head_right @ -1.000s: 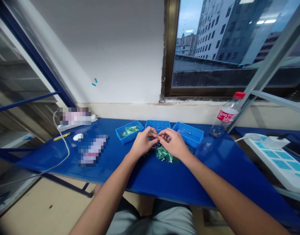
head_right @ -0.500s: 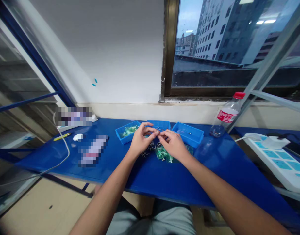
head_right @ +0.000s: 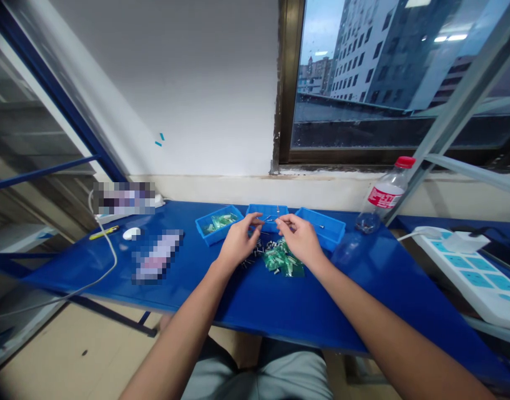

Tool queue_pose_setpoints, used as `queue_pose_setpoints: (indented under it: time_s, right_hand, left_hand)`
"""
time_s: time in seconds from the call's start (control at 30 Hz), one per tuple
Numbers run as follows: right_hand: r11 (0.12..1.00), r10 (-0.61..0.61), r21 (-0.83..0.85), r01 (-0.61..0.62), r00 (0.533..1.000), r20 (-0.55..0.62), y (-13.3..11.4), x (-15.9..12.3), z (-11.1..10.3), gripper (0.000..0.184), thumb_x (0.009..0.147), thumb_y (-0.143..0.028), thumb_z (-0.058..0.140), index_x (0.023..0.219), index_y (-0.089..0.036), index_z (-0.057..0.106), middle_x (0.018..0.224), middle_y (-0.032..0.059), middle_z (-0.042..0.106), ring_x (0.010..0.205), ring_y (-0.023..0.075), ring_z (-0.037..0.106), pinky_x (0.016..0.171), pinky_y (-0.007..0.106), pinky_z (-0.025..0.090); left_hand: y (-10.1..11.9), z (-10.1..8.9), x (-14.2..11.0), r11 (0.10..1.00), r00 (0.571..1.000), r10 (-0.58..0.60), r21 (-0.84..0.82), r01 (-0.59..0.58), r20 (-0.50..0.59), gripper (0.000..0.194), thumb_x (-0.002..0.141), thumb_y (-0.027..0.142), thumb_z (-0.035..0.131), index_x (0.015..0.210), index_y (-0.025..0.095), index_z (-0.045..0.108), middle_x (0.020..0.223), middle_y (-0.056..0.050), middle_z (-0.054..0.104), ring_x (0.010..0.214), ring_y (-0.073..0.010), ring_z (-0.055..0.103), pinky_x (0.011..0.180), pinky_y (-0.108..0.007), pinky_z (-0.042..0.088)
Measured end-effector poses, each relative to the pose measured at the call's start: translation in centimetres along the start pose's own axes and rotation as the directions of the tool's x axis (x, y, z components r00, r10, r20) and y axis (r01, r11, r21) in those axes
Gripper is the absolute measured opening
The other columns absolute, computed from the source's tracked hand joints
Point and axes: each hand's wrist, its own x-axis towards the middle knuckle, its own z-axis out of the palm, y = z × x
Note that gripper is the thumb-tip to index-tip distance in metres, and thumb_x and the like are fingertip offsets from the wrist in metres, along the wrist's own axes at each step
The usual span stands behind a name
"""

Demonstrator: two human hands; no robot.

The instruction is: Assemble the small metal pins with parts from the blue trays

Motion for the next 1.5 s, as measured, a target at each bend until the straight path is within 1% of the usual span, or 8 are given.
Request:
queue_pose_setpoints:
  time_s: [0.17,0.3,0.5,0.6,0.7,1.17,1.33,1.5]
  right_hand:
    - [0.991,0.04,-0.123,-0.043,0.999,-0.026,-0.4,0.6,-0.2,0.041,0.093,-0.059,0.067,0.084,-0.019,0.073,0.074,0.006,0.076,0.059,0.0203,0.067,0.057,0.032,0.05]
    - [0.937,-0.165,-0.304,0.172,0.985,0.049,-0.3,0.4,-0.1,0.027,0.097,-0.045,0.065,0.088,-0.022,0.075,0.082,0.0049,0.079,0.069,0.0221,0.072,0.067,0.034,0.054]
    - [0.746,-0.394,-0.4,0.532,0.837,0.38,0.2,-0.3,0.6,0.015,0.1,-0.025,0.063,0.104,-0.025,0.077,0.104,0.0061,0.08,0.101,0.027,0.07,0.098,0.046,0.054]
    - [0.698,-0.427,-0.359,0.62,0.763,0.486,0.1,-0.5,1.0,0.018,0.102,-0.027,0.061,0.11,-0.026,0.077,0.111,0.0078,0.077,0.109,0.0283,0.066,0.105,0.05,0.051]
    - [0.678,-0.42,-0.368,0.637,0.746,0.517,0.1,-0.5,1.4,0.02,0.102,-0.026,0.059,0.109,-0.026,0.077,0.111,0.0089,0.075,0.107,0.0282,0.065,0.106,0.051,0.05]
    - [0.74,-0.313,-0.424,0.523,0.825,0.47,0.7,-0.2,2.4,0.017,0.082,-0.007,0.067,0.083,-0.023,0.07,0.087,0.0038,0.074,0.093,0.0254,0.065,0.087,0.04,0.053]
    - [0.825,-0.347,-0.373,0.424,0.902,0.257,-0.4,-0.5,1.7,0.014,0.086,-0.013,0.063,0.094,-0.023,0.07,0.089,0.0031,0.074,0.081,0.021,0.067,0.081,0.037,0.055]
    - [0.973,-0.205,-0.098,0.209,0.977,0.05,-0.6,-0.7,1.2,0.013,0.088,-0.03,0.069,0.098,-0.022,0.069,0.097,0.006,0.076,0.082,0.021,0.072,0.08,0.036,0.06]
  left_hand:
    - [-0.5,-0.1,0.0,0.993,0.998,-0.055,0.099,0.057,-0.027,0.038,0.099,0.01,0.052,0.134,0.021,0.06,0.115,-0.008,0.079,0.109,-0.0268,0.075,0.098,-0.04,0.058]
    - [-0.8,-0.1,0.0,0.992,0.994,-0.076,0.093,0.082,-0.073,0.036,0.098,0.01,0.052,0.131,0.021,0.062,0.114,-0.008,0.079,0.105,-0.0256,0.075,0.094,-0.038,0.058]
    - [-0.9,0.0,0.0,0.995,0.992,-0.088,0.043,0.092,-0.094,0.034,0.102,0.01,0.042,0.127,0.019,0.063,0.111,-0.009,0.078,0.096,-0.0227,0.074,0.092,-0.037,0.058]
    - [-0.9,0.0,0.0,0.994,0.989,-0.103,0.006,0.105,-0.103,0.035,0.101,0.009,0.041,0.129,0.018,0.061,0.11,-0.009,0.077,0.091,-0.0209,0.074,0.091,-0.036,0.059]
    - [-0.9,0.0,0.0,0.994,0.989,-0.112,0.0,0.113,-0.093,0.037,0.099,0.007,0.043,0.129,0.019,0.06,0.111,-0.008,0.077,0.093,-0.0211,0.074,0.092,-0.036,0.058]
    - [-0.2,-0.1,0.1,0.995,0.994,-0.096,-0.01,0.096,-0.042,0.04,0.096,0.008,0.045,0.13,0.019,0.062,0.106,-0.006,0.078,0.101,-0.0232,0.074,0.098,-0.037,0.056]
    - [0.3,-0.2,0.1,0.997,0.998,-0.057,-0.05,0.057,0.008,0.037,0.096,0.009,0.046,0.125,0.018,0.068,0.112,-0.007,0.079,0.107,-0.0226,0.075,0.103,-0.037,0.056]
    - [1.0,-0.1,0.1,0.992,0.997,-0.006,-0.124,0.015,0.073,0.038,0.091,0.01,0.057,0.125,0.018,0.072,0.12,-0.007,0.079,0.108,-0.0227,0.076,0.097,-0.034,0.06]
